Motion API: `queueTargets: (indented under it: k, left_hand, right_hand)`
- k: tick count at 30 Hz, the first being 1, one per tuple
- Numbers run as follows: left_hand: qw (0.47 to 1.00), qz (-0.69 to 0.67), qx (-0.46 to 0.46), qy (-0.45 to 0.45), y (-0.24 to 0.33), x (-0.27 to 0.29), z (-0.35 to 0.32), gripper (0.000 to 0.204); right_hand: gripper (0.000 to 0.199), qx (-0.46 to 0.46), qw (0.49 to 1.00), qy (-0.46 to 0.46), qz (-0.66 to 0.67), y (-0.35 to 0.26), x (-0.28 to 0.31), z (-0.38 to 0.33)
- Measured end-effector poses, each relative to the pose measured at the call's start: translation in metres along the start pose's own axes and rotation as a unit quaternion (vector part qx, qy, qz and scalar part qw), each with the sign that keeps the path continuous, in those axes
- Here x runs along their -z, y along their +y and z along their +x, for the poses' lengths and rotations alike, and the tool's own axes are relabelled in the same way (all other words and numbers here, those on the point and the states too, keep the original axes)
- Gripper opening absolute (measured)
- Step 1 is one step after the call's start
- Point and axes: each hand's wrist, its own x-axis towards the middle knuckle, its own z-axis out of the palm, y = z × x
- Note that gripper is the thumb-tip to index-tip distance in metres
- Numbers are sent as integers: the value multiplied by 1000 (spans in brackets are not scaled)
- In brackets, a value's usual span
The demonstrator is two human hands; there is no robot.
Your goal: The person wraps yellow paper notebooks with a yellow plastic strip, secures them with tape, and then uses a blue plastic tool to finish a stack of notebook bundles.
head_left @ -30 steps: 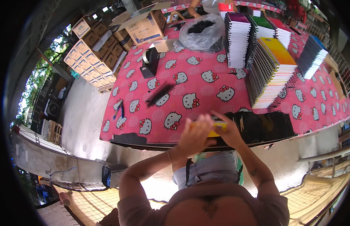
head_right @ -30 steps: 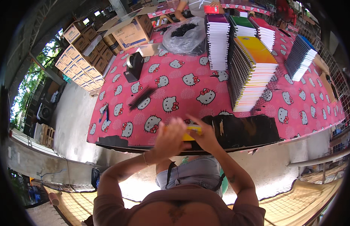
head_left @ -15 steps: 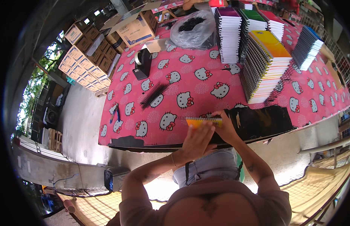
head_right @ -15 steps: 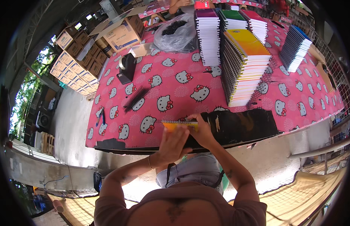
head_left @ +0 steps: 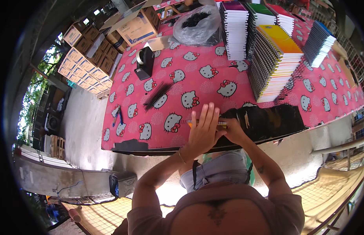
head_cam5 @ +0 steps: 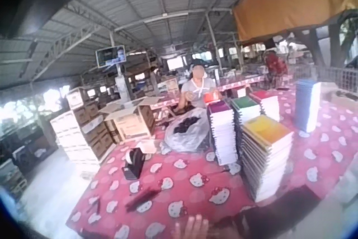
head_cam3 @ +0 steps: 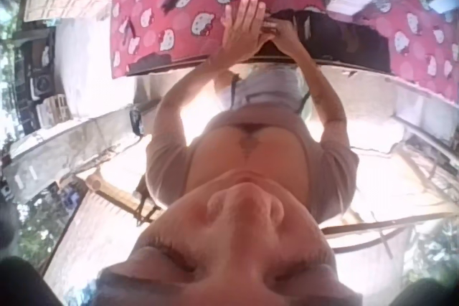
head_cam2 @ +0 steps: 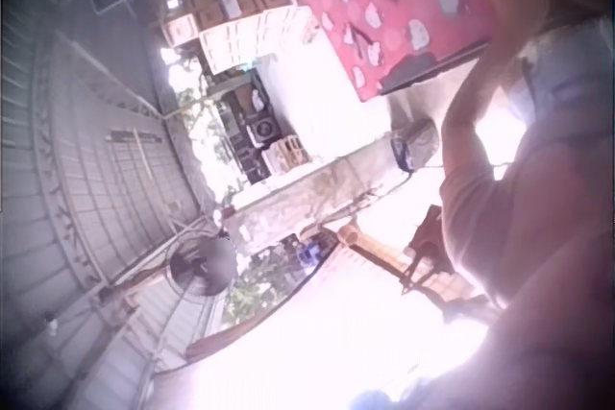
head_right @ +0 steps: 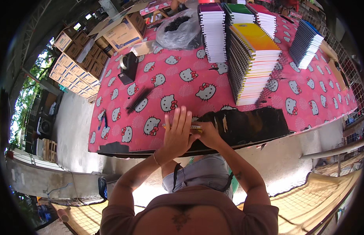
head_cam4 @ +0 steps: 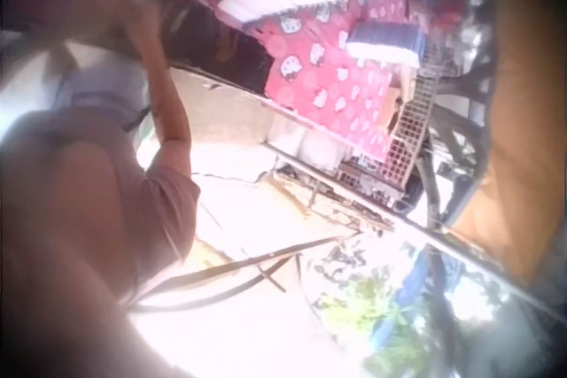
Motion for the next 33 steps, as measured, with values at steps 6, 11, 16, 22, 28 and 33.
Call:
queueTargets:
  k: [6,11,16,22,28,33]
  left_hand:
    - [989,-134,3,68,2,-1,-8,54]
    - [977,-180,-12,111,-12,-1,5,22]
    - [967,-213,-2,138,-5,-2,6,19]
    - [964,-242,26,105,-7,6,5,22]
    - [976,-202,-33,78,-8,20,9,19]
    - [964,-245,7,105,-5,64,46,21]
  right_hand:
    - [34,20,999,26,7,9,-3,-4]
    - [30,46,998,21,-38,-32,24,-14]
    - [20,-6,1000,-8,3,-24,57,-19]
    - [10,80,994,-56,-44,-35,66,-11]
    - [12,117,977,91,-155,-36,46,-14]
    - [25,209,930,275,-129,-90,62,-31]
